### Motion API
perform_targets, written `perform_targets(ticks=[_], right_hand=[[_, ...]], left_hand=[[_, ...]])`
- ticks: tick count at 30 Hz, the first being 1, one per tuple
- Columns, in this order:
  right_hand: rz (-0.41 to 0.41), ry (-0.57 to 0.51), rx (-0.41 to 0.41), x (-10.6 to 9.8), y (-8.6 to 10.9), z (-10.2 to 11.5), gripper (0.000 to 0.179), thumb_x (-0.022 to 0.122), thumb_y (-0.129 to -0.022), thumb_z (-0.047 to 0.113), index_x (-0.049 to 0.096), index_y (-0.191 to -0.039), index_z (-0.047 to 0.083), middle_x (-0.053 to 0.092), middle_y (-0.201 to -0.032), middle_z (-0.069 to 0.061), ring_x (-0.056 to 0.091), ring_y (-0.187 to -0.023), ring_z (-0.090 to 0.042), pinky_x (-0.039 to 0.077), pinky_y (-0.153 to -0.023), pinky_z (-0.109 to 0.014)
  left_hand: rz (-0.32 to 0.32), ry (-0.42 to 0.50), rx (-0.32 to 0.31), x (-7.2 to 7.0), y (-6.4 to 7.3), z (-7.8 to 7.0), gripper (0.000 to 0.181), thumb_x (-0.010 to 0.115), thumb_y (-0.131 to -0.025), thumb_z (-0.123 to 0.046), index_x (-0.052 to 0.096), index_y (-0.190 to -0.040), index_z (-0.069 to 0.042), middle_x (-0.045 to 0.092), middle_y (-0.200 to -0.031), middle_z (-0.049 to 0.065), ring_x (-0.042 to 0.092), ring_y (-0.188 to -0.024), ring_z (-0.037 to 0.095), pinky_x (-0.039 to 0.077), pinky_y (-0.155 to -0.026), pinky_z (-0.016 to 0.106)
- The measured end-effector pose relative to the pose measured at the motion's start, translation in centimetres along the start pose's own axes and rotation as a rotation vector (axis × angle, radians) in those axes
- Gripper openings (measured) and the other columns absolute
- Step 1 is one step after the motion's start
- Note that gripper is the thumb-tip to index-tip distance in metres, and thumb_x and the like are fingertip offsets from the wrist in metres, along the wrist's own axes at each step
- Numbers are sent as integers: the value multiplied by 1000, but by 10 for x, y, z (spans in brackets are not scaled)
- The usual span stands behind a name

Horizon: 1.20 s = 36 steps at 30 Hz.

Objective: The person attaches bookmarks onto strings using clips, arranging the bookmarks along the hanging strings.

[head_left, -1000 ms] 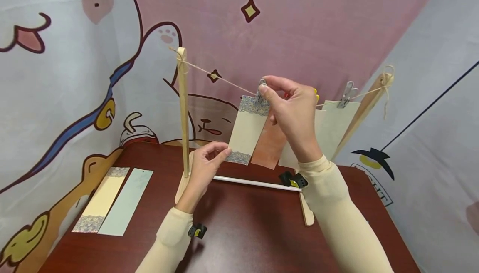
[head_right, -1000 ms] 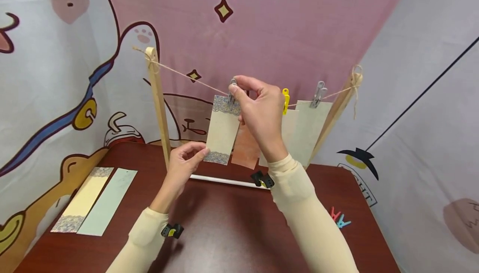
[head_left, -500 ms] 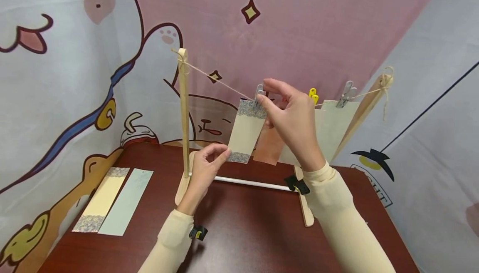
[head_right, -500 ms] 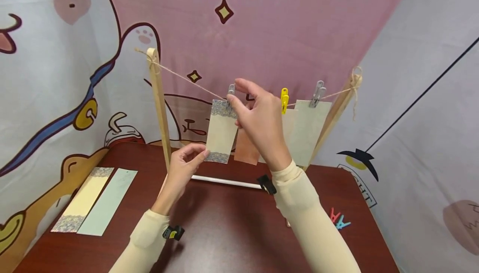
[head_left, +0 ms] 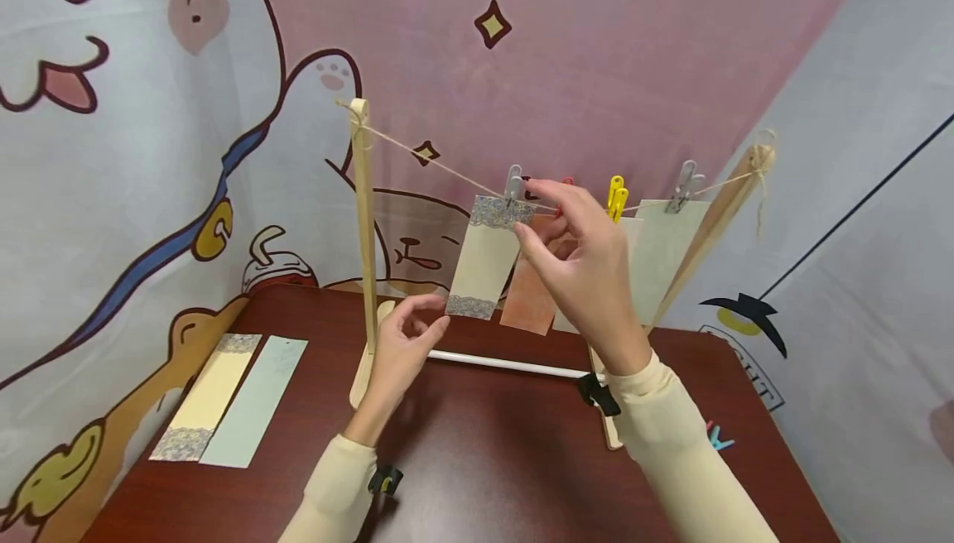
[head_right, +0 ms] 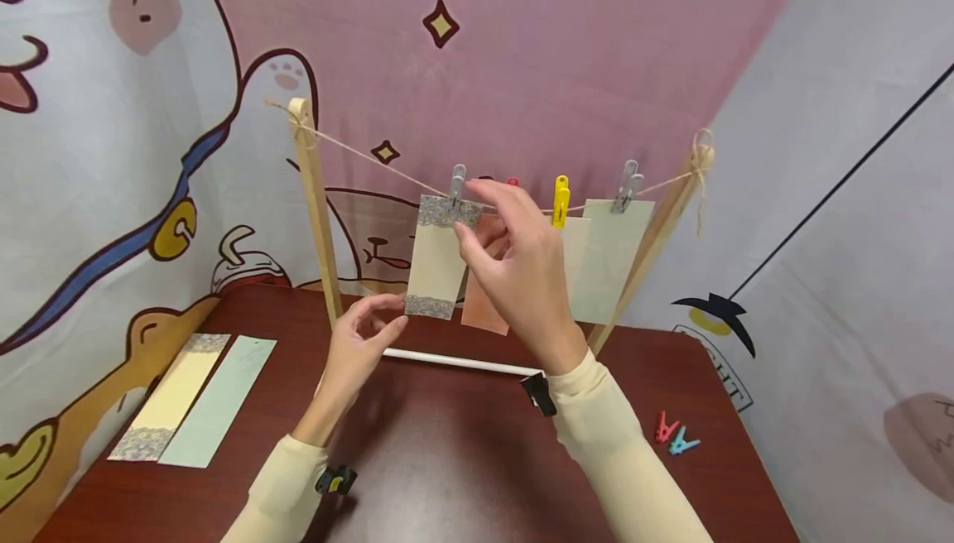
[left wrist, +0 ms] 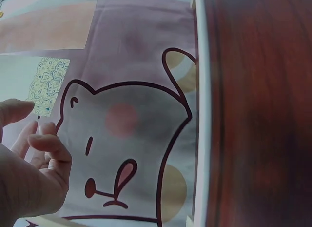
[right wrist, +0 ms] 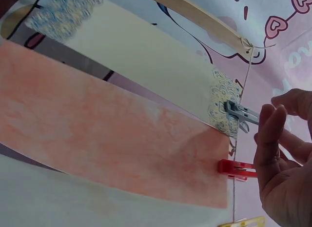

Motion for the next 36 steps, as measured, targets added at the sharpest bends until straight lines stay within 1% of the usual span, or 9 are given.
perform_targets(ticks=[6, 11, 13, 17, 20, 23, 27, 31, 36], right_hand=[[-19, -23, -84, -1, 17, -5, 41, 83, -93, 0, 73, -134, -1, 73, -133, -9, 68, -88, -21, 51, -64, -22], [-8, -50, -92, 1, 29, -11, 39, 80, -95, 5, 74, -133, -2, 71, -137, -9, 71, -96, -23, 53, -65, -23], [0, -67, -76, 2, 35, -14, 39, 80, -95, 6, 73, -133, -2, 71, -137, -8, 69, -93, -22, 52, -62, -21], [-7, -71, -49, 0, 50, -22, 40, 79, -95, 5, 73, -134, 0, 71, -133, -7, 65, -83, -19, 47, -58, -20], [-10, -57, -30, -3, 61, -28, 41, 80, -94, 4, 73, -134, 1, 72, -130, -7, 63, -80, -18, 46, -57, -21], [-2, -50, -6, -6, 72, -35, 42, 80, -93, 2, 73, -135, 2, 72, -129, -8, 63, -83, -16, 46, -57, -20], [-1, -48, 38, -9, 86, -43, 42, 81, -92, -1, 74, -133, 3, 72, -126, -11, 63, -85, -15, 46, -58, -20], [-2, -29, 86, -12, 98, -51, 39, 79, -94, -2, 74, -132, 4, 72, -119, -12, 63, -85, -15, 45, -57, -19], [2, 2, 125, -13, 111, -60, 36, 77, -96, -1, 74, -131, 3, 72, -114, -12, 63, -82, -14, 45, -58, -18]], left_hand=[[13, -75, 3, -11, 11, 1, 32, 86, -94, -6, 77, -125, -8, 73, -115, 8, 53, -77, 16, 43, -62, 21], [14, -149, 14, -22, 20, 3, 39, 88, -93, -9, 74, -130, -12, 72, -123, 3, 57, -80, 18, 45, -59, 21], [19, -175, 11, -25, 25, 3, 42, 88, -94, -10, 72, -132, -13, 71, -125, 3, 59, -81, 20, 46, -60, 22], [25, -235, 2, -30, 33, 2, 43, 87, -95, -15, 70, -136, -15, 70, -111, 4, 62, -83, 21, 49, -65, 24], [20, -278, -6, -35, 38, 2, 47, 86, -95, -16, 69, -139, -15, 69, -109, 7, 64, -87, 24, 51, -69, 28], [8, -337, -32, -41, 42, 2, 57, 86, -95, -20, 63, -147, -14, 66, -127, 8, 62, -101, 24, 53, -78, 32], [-27, -407, -79, -51, 46, 4, 75, 84, -95, -27, 49, -159, -9, 55, -140, 12, 56, -114, 24, 52, -87, 39], [-57, -442, -108, -62, 50, 5, 80, 85, -94, -26, 45, -160, -4, 52, -140, 15, 52, -115, 24, 50, -86, 42], [-63, -472, -141, -74, 56, 9, 76, 85, -93, -24, 48, -157, -3, 54, -140, 15, 54, -116, 23, 51, -85, 37]])
Point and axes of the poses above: each hand's wrist, its own y-axis away from the middle knuckle, its own x-axis out of the palm, z = x × y, the point moved 5 cm from there along -y, towards the middle knuckle
